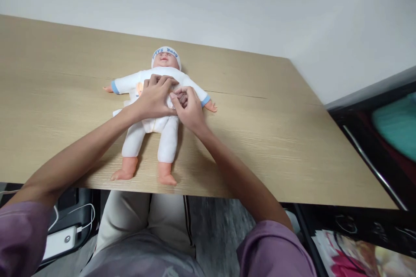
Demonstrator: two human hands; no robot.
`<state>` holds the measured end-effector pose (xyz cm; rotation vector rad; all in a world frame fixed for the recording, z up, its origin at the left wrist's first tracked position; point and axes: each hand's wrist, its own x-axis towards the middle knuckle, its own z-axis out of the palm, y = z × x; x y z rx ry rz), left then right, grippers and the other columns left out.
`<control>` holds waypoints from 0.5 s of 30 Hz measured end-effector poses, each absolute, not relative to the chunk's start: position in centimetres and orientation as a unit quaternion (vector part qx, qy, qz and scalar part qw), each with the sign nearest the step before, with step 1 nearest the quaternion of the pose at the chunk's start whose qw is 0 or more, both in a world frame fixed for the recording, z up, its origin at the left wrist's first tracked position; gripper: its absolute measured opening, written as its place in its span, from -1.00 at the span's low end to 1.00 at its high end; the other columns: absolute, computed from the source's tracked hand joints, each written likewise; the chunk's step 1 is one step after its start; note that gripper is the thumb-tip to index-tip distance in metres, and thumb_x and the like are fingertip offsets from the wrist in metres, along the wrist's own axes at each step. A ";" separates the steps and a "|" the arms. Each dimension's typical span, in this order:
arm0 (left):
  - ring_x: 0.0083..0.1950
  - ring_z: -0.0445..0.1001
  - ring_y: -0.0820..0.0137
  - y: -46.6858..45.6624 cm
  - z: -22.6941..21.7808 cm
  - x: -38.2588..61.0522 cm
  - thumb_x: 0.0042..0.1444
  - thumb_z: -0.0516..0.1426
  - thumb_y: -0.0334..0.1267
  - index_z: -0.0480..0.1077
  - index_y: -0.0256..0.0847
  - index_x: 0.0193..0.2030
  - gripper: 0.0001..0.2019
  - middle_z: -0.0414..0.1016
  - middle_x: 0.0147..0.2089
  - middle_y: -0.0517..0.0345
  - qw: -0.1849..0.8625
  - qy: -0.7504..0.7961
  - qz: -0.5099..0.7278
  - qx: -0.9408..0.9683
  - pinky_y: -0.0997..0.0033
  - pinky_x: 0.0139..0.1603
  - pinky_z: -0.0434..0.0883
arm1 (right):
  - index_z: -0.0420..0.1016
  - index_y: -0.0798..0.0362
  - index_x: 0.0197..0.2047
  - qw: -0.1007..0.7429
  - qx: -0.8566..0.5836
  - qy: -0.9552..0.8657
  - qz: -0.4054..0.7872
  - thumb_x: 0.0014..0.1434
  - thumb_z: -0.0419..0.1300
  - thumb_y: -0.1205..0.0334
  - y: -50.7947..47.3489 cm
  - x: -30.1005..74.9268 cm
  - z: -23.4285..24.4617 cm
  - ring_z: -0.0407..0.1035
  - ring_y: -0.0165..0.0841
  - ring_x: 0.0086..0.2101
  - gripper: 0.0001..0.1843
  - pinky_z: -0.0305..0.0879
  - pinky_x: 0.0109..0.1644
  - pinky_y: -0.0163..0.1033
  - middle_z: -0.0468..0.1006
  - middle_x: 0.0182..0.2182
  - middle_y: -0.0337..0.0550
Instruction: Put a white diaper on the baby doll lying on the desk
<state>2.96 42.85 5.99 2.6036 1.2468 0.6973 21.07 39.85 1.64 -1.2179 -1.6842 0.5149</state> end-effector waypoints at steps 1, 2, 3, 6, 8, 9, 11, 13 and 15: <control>0.50 0.27 -0.40 43.0 6.0 2.8 0.13 0.44 0.14 0.36 -0.14 0.48 -0.15 0.45 0.52 -0.26 0.095 0.416 0.236 0.873 -0.44 0.48 0.26 | 0.57 -0.07 0.17 0.477 -0.489 -0.709 0.173 0.57 0.12 -0.28 38.9 21.2 1.5 0.58 -0.10 0.04 -0.51 0.60 0.19 0.03 0.65 0.09 0.05; 0.50 0.28 -0.39 43.2 6.1 2.5 0.11 0.45 0.15 0.35 -0.13 0.49 -0.12 0.45 0.53 -0.25 0.106 0.410 0.238 0.874 -0.44 0.48 0.28 | 0.57 -0.07 0.28 0.468 -0.475 -0.733 0.139 0.61 0.07 -0.23 38.0 21.5 1.4 0.55 -0.04 0.19 -0.49 0.54 0.34 0.11 0.63 0.22 0.09; 0.51 0.29 -0.37 43.3 6.3 2.1 0.09 0.46 0.15 0.33 -0.13 0.51 -0.09 0.45 0.54 -0.24 0.121 0.400 0.241 0.876 -0.43 0.48 0.31 | 0.55 -0.08 0.40 0.451 -0.461 -0.756 0.111 0.64 0.01 -0.18 37.3 21.7 1.3 0.48 0.01 0.33 -0.45 0.44 0.48 0.18 0.58 0.34 0.10; 0.55 0.36 -0.27 43.5 7.2 0.5 0.14 0.45 0.16 0.28 -0.07 0.56 -0.07 0.42 0.58 -0.20 0.192 0.354 0.261 0.877 -0.33 0.48 0.42 | 0.36 -0.13 0.65 0.393 -0.443 -0.802 0.075 0.66 -0.13 -0.09 36.4 22.3 0.7 0.28 0.07 0.54 -0.34 0.21 0.66 0.32 0.43 0.55 0.02; 0.55 0.43 -0.16 43.4 7.6 -1.1 0.29 0.36 0.18 0.25 -0.02 0.59 -0.18 0.39 0.60 -0.17 0.232 0.341 0.297 0.861 -0.23 0.46 0.48 | 0.27 -0.16 0.71 0.372 -0.444 -0.812 0.066 0.66 -0.16 -0.06 36.5 22.7 0.4 0.25 0.09 0.55 -0.31 0.20 0.66 0.35 0.39 0.58 -0.01; 0.53 0.46 -0.11 43.2 7.6 -2.1 0.37 0.31 0.18 0.26 0.00 0.58 -0.25 0.40 0.60 -0.16 0.236 0.348 0.322 0.848 -0.20 0.45 0.50 | 0.26 -0.16 0.72 0.367 -0.444 -0.815 0.062 0.67 -0.16 -0.06 36.6 22.8 0.3 0.26 0.09 0.55 -0.30 0.21 0.66 0.35 0.39 0.59 -0.01; 0.47 0.52 -0.04 43.0 6.9 -4.5 0.47 0.21 0.20 0.31 -0.02 0.50 -0.39 0.45 0.55 -0.17 0.211 0.385 0.374 0.817 -0.15 0.45 0.51 | 0.27 -0.18 0.72 0.362 -0.442 -0.819 0.051 0.67 -0.18 -0.06 36.6 23.0 0.4 0.28 0.11 0.53 -0.30 0.22 0.65 0.37 0.41 0.57 -0.01; 0.35 0.57 0.03 42.7 5.6 -7.3 0.51 0.16 0.22 0.40 -0.05 0.37 -0.49 0.54 0.45 -0.16 0.166 0.443 0.400 0.785 -0.10 0.43 0.51 | 0.29 -0.18 0.71 0.366 -0.446 -0.816 0.038 0.68 -0.20 -0.06 36.5 23.1 0.9 0.29 0.11 0.52 -0.30 0.22 0.64 0.37 0.43 0.55 0.00; 0.23 0.58 0.04 42.5 4.2 -10.1 0.49 0.16 0.25 0.46 -0.06 0.20 -0.55 0.61 0.29 -0.14 0.134 0.506 0.386 0.759 -0.09 0.37 0.52 | 0.31 -0.18 0.69 0.375 -0.456 -0.807 0.027 0.69 -0.20 -0.09 36.3 22.8 1.7 0.29 0.12 0.51 -0.31 0.23 0.63 0.38 0.44 0.54 0.01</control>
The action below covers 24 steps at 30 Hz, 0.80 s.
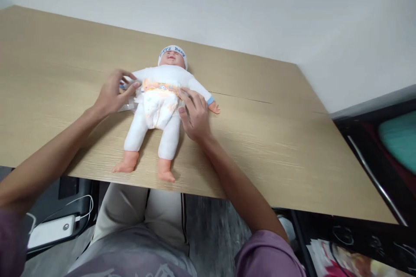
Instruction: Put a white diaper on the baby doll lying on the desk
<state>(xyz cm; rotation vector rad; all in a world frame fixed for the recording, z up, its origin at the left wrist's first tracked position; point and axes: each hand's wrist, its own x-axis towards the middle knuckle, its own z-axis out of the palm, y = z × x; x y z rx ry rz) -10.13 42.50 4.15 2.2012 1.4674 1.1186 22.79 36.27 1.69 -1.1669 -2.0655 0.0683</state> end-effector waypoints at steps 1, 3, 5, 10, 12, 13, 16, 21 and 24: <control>0.17 0.58 0.03 42.4 3.5 -11.4 0.46 0.18 0.27 0.48 -0.06 0.11 -0.56 0.64 0.20 -0.13 0.126 0.532 0.366 0.753 -0.11 0.33 0.52 | 0.33 -0.18 0.68 0.380 -0.462 -0.801 0.023 0.69 -0.17 -0.11 36.3 22.5 2.2 0.30 0.13 0.50 -0.33 0.24 0.62 0.39 0.45 0.52 0.02; 0.04 0.56 0.01 42.4 2.4 -13.5 0.39 0.22 0.30 0.48 -0.06 -0.05 -0.56 0.65 0.00 -0.10 0.125 0.564 0.310 0.755 -0.13 0.23 0.52 | 0.42 -0.16 0.62 0.391 -0.469 -0.792 0.025 0.69 -0.10 -0.14 36.5 21.5 3.4 0.34 0.13 0.46 -0.36 0.27 0.60 0.37 0.49 0.45 0.07; -0.09 0.53 0.05 42.4 1.9 -14.7 0.32 0.26 0.33 0.46 -0.07 -0.19 -0.53 0.62 -0.16 -0.04 0.132 0.573 0.249 0.769 -0.07 0.12 0.51 | 0.52 -0.12 0.51 0.401 -0.453 -0.795 0.040 0.68 -0.04 -0.14 37.3 20.1 4.8 0.45 0.08 0.34 -0.42 0.38 0.54 0.30 0.55 0.33 0.10; -0.27 0.43 0.20 42.6 2.4 -15.0 0.11 0.36 0.34 0.42 -0.07 -0.40 -0.49 0.53 -0.35 0.09 0.180 0.562 0.170 0.789 0.17 -0.08 0.39 | 0.60 -0.03 0.33 0.351 -0.408 -0.840 0.068 0.68 0.08 -0.06 39.8 16.4 7.3 0.52 -0.05 0.05 -0.57 0.48 0.35 0.13 0.62 -0.03 -0.01; -0.32 0.38 0.24 42.5 3.1 -15.0 0.09 0.37 0.32 0.42 -0.08 -0.44 -0.49 0.48 -0.41 0.12 0.222 0.558 0.142 0.787 0.22 -0.17 0.31 | 0.60 0.03 0.31 0.319 -0.409 -0.852 0.071 0.66 0.15 0.02 40.4 15.4 7.6 0.51 -0.08 -0.02 -0.62 0.48 0.27 0.07 0.61 -0.12 -0.05; -0.35 0.35 0.27 42.5 3.5 -15.1 0.11 0.36 0.31 0.40 -0.09 -0.46 -0.49 0.44 -0.43 0.14 0.248 0.557 0.133 0.782 0.24 -0.21 0.26 | 0.60 0.05 0.31 0.307 -0.413 -0.854 0.072 0.64 0.17 0.05 40.5 15.1 7.6 0.51 -0.09 -0.04 -0.63 0.48 0.22 0.04 0.60 -0.13 -0.06; -0.38 0.27 0.33 42.3 5.2 -15.2 0.18 0.34 0.24 0.38 -0.11 -0.47 -0.50 0.34 -0.45 0.18 0.337 0.549 0.160 0.748 0.26 -0.25 0.18 | 0.59 0.05 0.36 0.294 -0.426 -0.853 0.069 0.61 0.20 0.12 40.7 14.7 7.1 0.50 -0.09 -0.03 -0.62 0.47 0.18 0.03 0.61 -0.13 -0.08; -0.34 0.25 0.35 43.0 7.6 -12.8 0.22 0.34 0.09 0.38 -0.14 -0.50 -0.56 0.30 -0.43 0.14 0.421 0.517 0.294 0.684 0.25 -0.22 0.20 | 0.44 0.11 0.53 0.299 -0.423 -0.851 0.088 0.58 0.25 0.12 40.9 14.9 6.5 0.51 -0.08 0.01 -0.44 0.44 0.26 0.05 0.62 -0.12 -0.08; -0.34 0.29 0.34 43.9 7.7 -9.3 0.21 0.37 0.05 0.40 -0.14 -0.52 -0.57 0.33 -0.44 0.11 0.451 0.498 0.334 0.662 0.24 -0.21 0.25 | 0.38 0.11 0.58 0.304 -0.435 -0.841 0.108 0.54 0.33 -0.02 41.1 14.8 6.5 0.52 -0.05 0.06 -0.30 0.43 0.27 0.06 0.64 -0.11 -0.07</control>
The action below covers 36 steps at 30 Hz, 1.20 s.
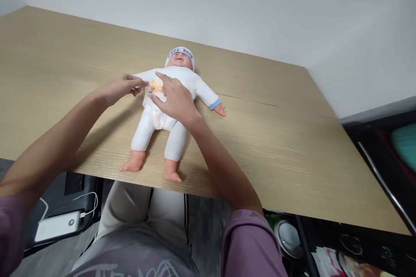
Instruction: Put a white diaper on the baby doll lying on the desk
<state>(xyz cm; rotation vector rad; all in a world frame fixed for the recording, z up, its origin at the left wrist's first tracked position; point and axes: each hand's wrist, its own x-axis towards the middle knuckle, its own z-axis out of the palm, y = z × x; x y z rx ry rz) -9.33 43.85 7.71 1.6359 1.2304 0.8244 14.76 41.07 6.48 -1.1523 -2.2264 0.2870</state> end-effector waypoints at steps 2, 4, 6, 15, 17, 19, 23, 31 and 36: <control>-0.33 0.33 0.33 44.4 7.3 -7.1 0.21 0.40 0.06 0.46 -0.15 -0.49 -0.58 0.41 -0.43 0.09 0.463 0.489 0.351 0.650 0.24 -0.21 0.30 | 0.34 0.10 0.60 0.311 -0.449 -0.829 0.122 0.51 0.37 -0.10 41.2 14.5 6.4 0.52 -0.04 0.08 -0.22 0.42 0.26 0.05 0.66 -0.07 -0.05; -0.33 0.37 0.33 44.6 6.7 -5.5 0.26 0.38 0.11 0.53 -0.18 -0.44 -0.57 0.48 -0.39 0.06 0.479 0.480 0.371 0.634 0.26 -0.21 0.32 | 0.35 0.06 0.58 0.319 -0.472 -0.811 0.133 0.54 0.34 -0.10 41.3 14.3 6.2 0.50 -0.06 0.05 -0.27 0.41 0.25 0.04 0.67 -0.02 -0.03; -0.32 0.39 0.34 44.6 5.9 -4.8 0.34 0.31 0.21 0.55 -0.20 -0.37 -0.51 0.51 -0.34 0.04 0.499 0.464 0.396 0.616 0.27 -0.22 0.34 | 0.40 0.03 0.53 0.330 -0.495 -0.790 0.145 0.61 0.25 -0.07 41.6 14.0 6.0 0.47 -0.11 0.00 -0.41 0.39 0.25 0.02 0.67 -0.01 -0.04; -0.02 0.49 0.27 45.2 0.6 -6.0 0.25 0.41 0.39 0.46 -0.04 0.07 -0.40 0.52 0.02 0.06 0.377 0.407 0.515 0.653 0.26 -0.02 0.46 | 0.45 -0.09 0.45 0.372 -0.495 -0.758 0.204 0.63 0.24 0.03 41.8 14.2 6.3 0.42 -0.26 -0.22 -0.58 0.40 0.12 -0.11 0.63 -0.16 -0.24; -0.13 0.45 0.29 45.8 -0.1 -6.2 0.25 0.36 0.47 0.45 -0.08 -0.03 -0.37 0.48 -0.13 0.12 0.403 0.390 0.499 0.661 0.27 -0.08 0.43 | 0.46 -0.08 0.43 0.381 -0.493 -0.755 0.206 0.62 0.25 0.02 41.9 14.3 6.2 0.46 -0.26 -0.21 -0.58 0.43 0.11 -0.10 0.60 -0.17 -0.24; -0.22 0.39 0.32 46.3 -0.5 -6.2 0.24 0.34 0.52 0.44 -0.09 -0.10 -0.34 0.42 -0.23 0.16 0.426 0.381 0.493 0.657 0.29 -0.17 0.39 | 0.47 -0.09 0.41 0.387 -0.488 -0.755 0.206 0.61 0.27 -0.01 42.1 14.4 5.9 0.48 -0.24 -0.19 -0.58 0.45 0.13 -0.08 0.57 -0.19 -0.25; -0.24 0.34 0.31 46.7 -0.9 -6.1 0.26 0.31 0.54 0.43 -0.09 -0.13 -0.34 0.40 -0.23 0.14 0.419 0.373 0.499 0.661 0.29 -0.19 0.34 | 0.48 -0.09 0.40 0.393 -0.480 -0.763 0.180 0.59 0.27 0.13 42.4 14.5 5.1 0.48 -0.22 -0.13 -0.61 0.45 0.15 -0.08 0.55 -0.17 -0.22; 0.00 0.48 0.20 44.3 1.5 -5.7 0.54 0.20 0.24 0.49 -0.05 0.01 -0.61 0.58 0.08 -0.03 0.237 0.462 0.555 0.650 0.13 0.10 0.43 | 0.55 -0.06 0.30 0.439 -0.481 -0.750 0.112 0.58 0.12 0.43 41.5 14.5 5.9 0.35 -0.28 -0.14 -0.64 0.48 0.15 -0.10 0.52 0.05 -0.06; 0.01 0.49 0.20 34.9 6.5 -4.9 0.64 0.09 0.17 0.50 -0.05 0.02 -0.63 0.64 0.06 0.05 0.170 0.460 0.532 0.691 0.12 0.15 0.41 | 0.57 -0.11 0.10 0.491 -0.445 -0.740 0.116 0.60 0.11 0.26 33.8 15.4 7.5 0.46 -0.20 -0.12 -0.79 0.57 0.04 -0.03 0.55 0.00 -0.05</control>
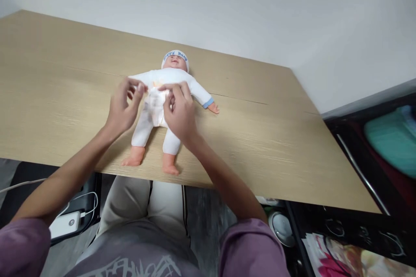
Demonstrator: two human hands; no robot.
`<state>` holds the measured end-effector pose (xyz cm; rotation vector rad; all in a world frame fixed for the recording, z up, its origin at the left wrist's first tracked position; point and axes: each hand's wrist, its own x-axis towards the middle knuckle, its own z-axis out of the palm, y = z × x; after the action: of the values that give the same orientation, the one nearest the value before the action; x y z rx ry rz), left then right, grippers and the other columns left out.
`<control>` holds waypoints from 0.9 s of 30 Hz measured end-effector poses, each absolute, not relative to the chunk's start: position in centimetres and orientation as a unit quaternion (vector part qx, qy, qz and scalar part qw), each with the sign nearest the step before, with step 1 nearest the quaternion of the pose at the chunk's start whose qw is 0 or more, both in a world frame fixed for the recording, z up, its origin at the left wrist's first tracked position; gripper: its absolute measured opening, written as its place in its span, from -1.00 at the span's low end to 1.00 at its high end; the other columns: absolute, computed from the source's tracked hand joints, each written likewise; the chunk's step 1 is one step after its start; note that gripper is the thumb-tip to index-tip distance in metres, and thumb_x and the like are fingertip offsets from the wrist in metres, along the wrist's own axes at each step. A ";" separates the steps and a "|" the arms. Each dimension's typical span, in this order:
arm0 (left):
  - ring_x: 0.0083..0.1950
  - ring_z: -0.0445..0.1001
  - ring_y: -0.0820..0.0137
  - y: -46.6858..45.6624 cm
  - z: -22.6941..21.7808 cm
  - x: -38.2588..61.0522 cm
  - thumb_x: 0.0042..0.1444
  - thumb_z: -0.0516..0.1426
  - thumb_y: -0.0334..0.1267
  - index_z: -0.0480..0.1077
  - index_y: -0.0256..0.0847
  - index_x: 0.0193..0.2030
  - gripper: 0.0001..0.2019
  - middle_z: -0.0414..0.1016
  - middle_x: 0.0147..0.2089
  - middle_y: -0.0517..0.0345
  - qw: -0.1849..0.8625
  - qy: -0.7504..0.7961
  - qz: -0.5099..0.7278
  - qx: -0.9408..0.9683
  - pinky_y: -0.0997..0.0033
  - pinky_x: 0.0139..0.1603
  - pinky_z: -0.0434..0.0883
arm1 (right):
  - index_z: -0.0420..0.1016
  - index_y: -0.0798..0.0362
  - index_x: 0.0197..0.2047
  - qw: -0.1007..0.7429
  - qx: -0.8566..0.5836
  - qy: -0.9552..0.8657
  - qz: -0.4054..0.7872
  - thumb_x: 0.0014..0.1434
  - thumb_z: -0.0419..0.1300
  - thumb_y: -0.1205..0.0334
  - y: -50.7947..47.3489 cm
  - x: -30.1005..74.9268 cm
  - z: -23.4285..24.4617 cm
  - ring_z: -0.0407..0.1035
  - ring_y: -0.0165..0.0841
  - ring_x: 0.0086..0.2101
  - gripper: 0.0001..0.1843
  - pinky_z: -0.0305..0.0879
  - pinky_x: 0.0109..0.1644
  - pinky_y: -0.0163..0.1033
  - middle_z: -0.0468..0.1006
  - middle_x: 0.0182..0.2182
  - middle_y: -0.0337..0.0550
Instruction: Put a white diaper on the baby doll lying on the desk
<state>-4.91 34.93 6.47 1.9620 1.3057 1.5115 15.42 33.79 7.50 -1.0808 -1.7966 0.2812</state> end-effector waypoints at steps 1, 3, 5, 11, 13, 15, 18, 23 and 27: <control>-0.02 0.49 0.19 32.9 6.9 -4.9 0.64 0.09 0.14 0.51 -0.05 -0.01 -0.65 0.65 0.00 0.06 0.173 0.451 0.494 0.723 0.10 0.13 0.40 | 0.57 -0.11 0.08 0.478 -0.437 -0.749 0.138 0.59 0.11 0.24 31.7 15.8 7.4 0.50 -0.18 -0.10 -0.81 0.59 0.02 -0.02 0.56 0.00 -0.05; -0.08 0.46 0.14 29.8 6.9 -5.2 0.62 0.11 0.07 0.51 -0.06 -0.06 -0.69 0.65 -0.09 0.06 0.178 0.438 0.404 0.783 0.05 0.09 0.37 | 0.55 -0.14 0.07 0.421 -0.424 -0.776 0.201 0.58 0.13 0.17 27.8 16.7 6.7 0.57 -0.14 -0.04 -0.84 0.63 -0.02 -0.01 0.60 0.01 -0.05; -0.09 0.43 0.08 28.2 5.9 -5.8 0.59 0.13 0.02 0.52 -0.06 -0.08 -0.73 0.67 -0.09 0.03 0.176 0.435 0.335 0.817 -0.01 0.09 0.36 | 0.56 -0.14 0.07 0.355 -0.421 -0.802 0.232 0.57 0.16 0.14 25.1 17.7 5.3 0.60 -0.10 -0.01 -0.86 0.63 0.06 0.03 0.66 -0.01 -0.04; 0.00 0.45 0.00 29.6 2.5 -6.9 0.49 0.23 0.11 0.46 -0.07 -0.01 -0.71 0.67 0.01 -0.04 0.182 0.473 0.315 0.802 -0.04 0.12 0.35 | 0.65 -0.08 0.10 0.295 -0.545 -0.776 0.116 0.56 0.23 0.12 24.8 19.0 2.5 0.60 -0.01 -0.04 -0.81 0.50 0.10 0.04 0.72 -0.16 -0.03; -0.02 0.45 -0.01 30.6 2.4 -6.5 0.45 0.26 0.18 0.43 -0.08 -0.02 -0.63 0.65 -0.05 -0.05 0.172 0.484 0.311 0.800 -0.03 0.12 0.34 | 0.67 -0.04 0.19 0.273 -0.577 -0.765 0.086 0.57 0.27 0.07 25.9 18.7 2.6 0.59 0.00 -0.07 -0.74 0.45 0.02 -0.01 0.72 -0.19 -0.02; -0.07 0.45 0.00 31.6 2.6 -6.0 0.44 0.27 0.22 0.42 -0.08 -0.09 -0.60 0.59 -0.17 -0.02 0.164 0.492 0.296 0.803 -0.01 0.08 0.32 | 0.67 0.00 0.22 0.247 -0.593 -0.763 0.069 0.59 0.28 0.00 26.9 18.1 2.8 0.58 0.01 -0.08 -0.67 0.40 -0.04 -0.04 0.72 -0.17 0.02; -0.13 0.43 0.03 33.3 2.7 -5.4 0.44 0.26 0.17 0.38 -0.07 -0.23 -0.61 0.50 -0.32 0.05 0.165 0.480 0.280 0.815 0.02 0.07 0.30 | 0.68 0.06 0.19 0.226 -0.605 -0.762 0.051 0.62 0.26 -0.05 28.3 17.1 2.8 0.56 0.00 -0.06 -0.63 0.36 -0.06 -0.05 0.71 -0.06 0.09; -0.14 0.47 0.07 36.3 2.3 -5.6 0.39 0.30 0.05 0.43 -0.07 -0.28 -0.68 0.48 -0.34 0.10 0.181 0.452 0.293 0.823 0.04 0.10 0.33 | 0.69 0.01 0.10 0.238 -0.589 -0.771 0.039 0.63 0.24 0.08 30.5 16.6 2.2 0.53 0.00 0.05 -0.76 0.40 0.00 -0.03 0.65 0.10 0.11; 0.05 0.53 0.05 37.2 2.2 -5.8 0.41 0.29 0.04 0.50 -0.08 -0.20 -0.73 0.61 -0.04 -0.02 0.196 0.406 0.334 0.828 0.02 0.20 0.38 | 0.67 -0.03 0.12 0.266 -0.557 -0.785 0.046 0.60 0.23 0.13 31.8 17.1 2.0 0.46 0.06 0.17 -0.79 0.43 0.16 0.07 0.64 0.18 0.11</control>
<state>-5.78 37.16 2.17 2.3183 1.1380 0.9350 17.10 31.80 1.99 -1.5046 -2.1207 0.1248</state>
